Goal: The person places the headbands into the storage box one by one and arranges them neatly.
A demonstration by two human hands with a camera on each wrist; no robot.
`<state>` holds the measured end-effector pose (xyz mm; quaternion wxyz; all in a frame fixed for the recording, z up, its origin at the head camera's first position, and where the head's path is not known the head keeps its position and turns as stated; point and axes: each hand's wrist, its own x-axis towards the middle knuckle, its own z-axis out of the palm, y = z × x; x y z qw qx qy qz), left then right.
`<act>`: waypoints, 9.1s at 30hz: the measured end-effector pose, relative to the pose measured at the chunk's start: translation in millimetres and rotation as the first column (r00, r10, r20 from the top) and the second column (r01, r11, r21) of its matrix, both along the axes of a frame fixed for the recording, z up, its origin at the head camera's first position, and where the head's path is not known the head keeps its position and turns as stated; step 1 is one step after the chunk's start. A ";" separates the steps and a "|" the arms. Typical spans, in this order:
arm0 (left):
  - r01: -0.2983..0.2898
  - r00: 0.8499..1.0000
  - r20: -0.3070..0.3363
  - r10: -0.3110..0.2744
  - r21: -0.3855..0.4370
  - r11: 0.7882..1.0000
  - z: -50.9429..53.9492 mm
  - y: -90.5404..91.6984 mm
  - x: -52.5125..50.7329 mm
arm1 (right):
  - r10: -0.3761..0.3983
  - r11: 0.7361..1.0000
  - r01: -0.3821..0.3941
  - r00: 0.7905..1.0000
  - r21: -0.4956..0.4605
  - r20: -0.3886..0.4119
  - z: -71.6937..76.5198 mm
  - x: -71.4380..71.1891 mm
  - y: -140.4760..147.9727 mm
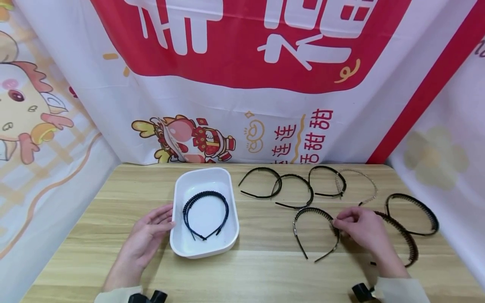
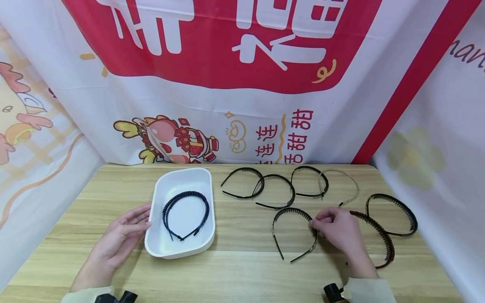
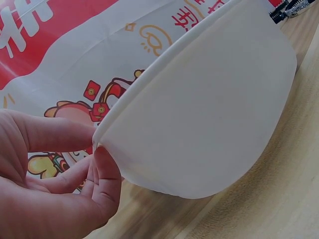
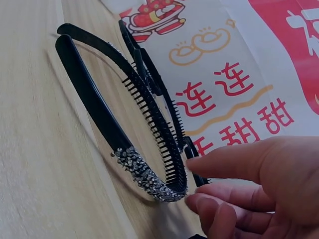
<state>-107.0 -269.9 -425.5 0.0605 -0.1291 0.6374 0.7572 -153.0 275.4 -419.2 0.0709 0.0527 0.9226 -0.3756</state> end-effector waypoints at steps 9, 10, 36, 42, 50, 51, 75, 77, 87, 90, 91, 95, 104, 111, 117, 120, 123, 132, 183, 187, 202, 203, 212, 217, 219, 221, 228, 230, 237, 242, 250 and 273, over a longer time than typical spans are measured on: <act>0.008 1.000 -0.005 -0.008 0.004 1.000 -1.6 0.6 -0.6 | 0.047 0.996 -0.052 0.997 0.071 0.059 3.1 0.6 3.2; 0.010 1.000 -0.003 -0.010 0.002 1.000 -1.4 0.6 -0.7 | 0.053 0.995 -0.059 0.997 0.080 0.064 3.1 0.4 3.2; 0.027 0.999 -0.038 -0.026 0.025 0.999 -4.3 -3.1 -0.6 | 0.042 0.996 -0.049 0.994 0.072 0.098 0.1 0.9 -1.3; 0.035 0.998 -0.052 -0.033 0.037 0.999 -6.4 -4.3 -0.5 | 0.019 0.997 -0.027 0.993 0.067 0.118 -0.5 2.5 -1.4; 0.034 0.999 -0.041 -0.032 0.046 0.998 -5.9 -5.1 -1.2 | 0.025 0.996 -0.033 0.994 0.079 0.102 1.5 0.7 -1.7; 0.034 0.999 -0.041 -0.032 0.045 0.998 -5.9 -5.0 -1.2 | 0.026 0.996 -0.035 0.995 0.083 0.101 1.6 0.7 -1.6; 0.032 0.999 -0.043 -0.030 0.052 0.998 -7.5 -5.5 -1.1 | 0.018 0.996 -0.025 0.997 0.089 0.080 2.8 1.7 0.7; 0.030 0.999 -0.043 -0.028 0.054 0.998 -7.6 -5.4 -1.1 | 0.017 0.996 -0.023 0.997 0.082 0.074 3.4 1.7 1.1; 0.032 0.999 -0.027 -0.030 0.054 0.998 -6.4 -5.5 -0.4 | -0.008 0.998 0.012 0.997 -0.057 0.074 3.5 3.2 0.9; 0.031 0.999 -0.023 -0.030 0.054 0.998 -5.9 -5.3 0.1 | -0.013 0.996 0.020 0.997 -0.091 0.078 3.4 3.8 0.3; 0.030 0.999 -0.022 -0.029 0.055 0.998 -5.8 -5.2 0.3 | -0.014 0.995 0.021 0.997 -0.098 0.078 3.5 4.0 0.1; 0.029 0.999 -0.020 -0.028 0.054 0.998 -5.8 -4.8 0.9 | -0.012 0.993 0.020 0.997 -0.112 0.077 3.4 4.6 0.0; 0.030 0.999 -0.023 -0.029 0.047 0.998 -5.9 -4.4 0.7 | -0.012 0.985 0.026 0.996 -0.168 0.083 4.5 4.5 0.8; 0.030 0.999 -0.023 -0.029 0.039 0.999 -6.4 -4.7 0.9 | 0.002 0.975 0.019 0.995 -0.221 0.096 6.6 5.0 2.4; 0.033 0.999 -0.024 -0.032 0.045 0.998 -6.6 -4.9 1.2 | 0.010 0.968 0.016 0.995 -0.249 0.104 8.6 5.1 4.0; 0.034 0.999 -0.023 -0.033 0.047 0.998 -6.7 -4.9 1.0 | 0.006 0.965 0.023 0.994 -0.261 0.109 9.0 5.3 4.4; 0.036 0.999 -0.023 -0.035 0.048 0.998 -6.7 -4.9 0.8 | 0.004 0.962 0.025 0.994 -0.273 0.107 8.7 5.5 5.1; 0.043 0.999 -0.020 -0.042 0.045 0.998 -8.3 -6.4 0.3 | 0.012 0.954 0.019 0.995 -0.298 0.101 8.3 5.2 5.5; 0.006 1.000 -0.022 -0.005 0.027 1.000 -7.2 -8.0 2.6 | 0.025 0.935 -0.009 0.999 -0.356 0.038 8.8 0.2 -2.0; 0.007 1.000 -0.027 -0.006 0.031 0.999 -7.3 -8.1 2.9 | 0.021 0.934 -0.005 0.999 -0.358 0.041 6.5 -0.3 -4.3; 0.001 0.999 -0.032 0.001 0.047 0.999 -7.0 -3.7 -0.2 | 0.048 0.902 -0.041 0.999 -0.430 0.005 5.6 -3.5 -46.0; 0.000 0.999 -0.033 0.001 0.047 0.999 -6.9 -3.4 -0.2 | 0.050 0.900 -0.044 0.999 -0.434 0.002 5.8 -4.4 -49.9; 0.007 0.999 -0.042 -0.005 0.039 0.999 -6.5 0.2 -1.2 | 0.107 0.898 -0.108 0.994 -0.426 -0.026 12.9 -14.6 -89.0; 0.010 0.999 -0.037 -0.008 0.032 0.999 -6.8 1.3 -2.1 | 0.123 0.897 -0.123 0.992 -0.424 -0.028 22.3 -19.9 -112.5; 0.011 0.999 -0.034 -0.009 0.031 0.999 -7.0 1.6 -2.2 | 0.124 0.890 -0.123 0.992 -0.438 -0.027 25.4 -22.9 -121.7; 0.012 0.999 -0.034 -0.011 0.030 0.999 -7.3 1.8 -2.1 | 0.123 0.881 -0.120 0.992 -0.458 -0.023 27.7 -25.8 -131.3; 0.006 0.999 -0.044 -0.004 0.042 0.999 -9.0 1.5 -1.1 | 0.142 0.859 -0.128 0.990 -0.495 -0.008 34.4 -37.9 -166.7; 0.003 0.999 -0.050 -0.001 0.050 0.999 -9.2 1.1 -0.8 | 0.152 0.862 -0.136 0.988 -0.488 -0.007 37.6 -41.0 -177.9; 0.001 0.999 -0.045 0.001 0.050 0.999 -8.7 1.3 -0.5 | 0.200 0.862 -0.175 0.980 -0.476 0.002 47.3 -51.9 -213.9; 0.001 0.999 -0.039 0.001 0.045 0.999 -9.0 1.6 -0.6 | 0.234 0.869 -0.211 0.972 -0.447 -0.004 49.0 -59.8 -234.6; 0.002 0.999 -0.046 0.000 0.040 0.999 -10.2 1.3 0.0 | 0.243 0.898 -0.222 0.970 -0.380 0.009 47.5 -68.5 -254.3; -0.004 0.999 -0.042 0.005 0.029 1.000 -9.7 2.0 -0.4 | 0.383 0.924 -0.378 0.916 0.062 -0.119 53.1 -85.0 -289.2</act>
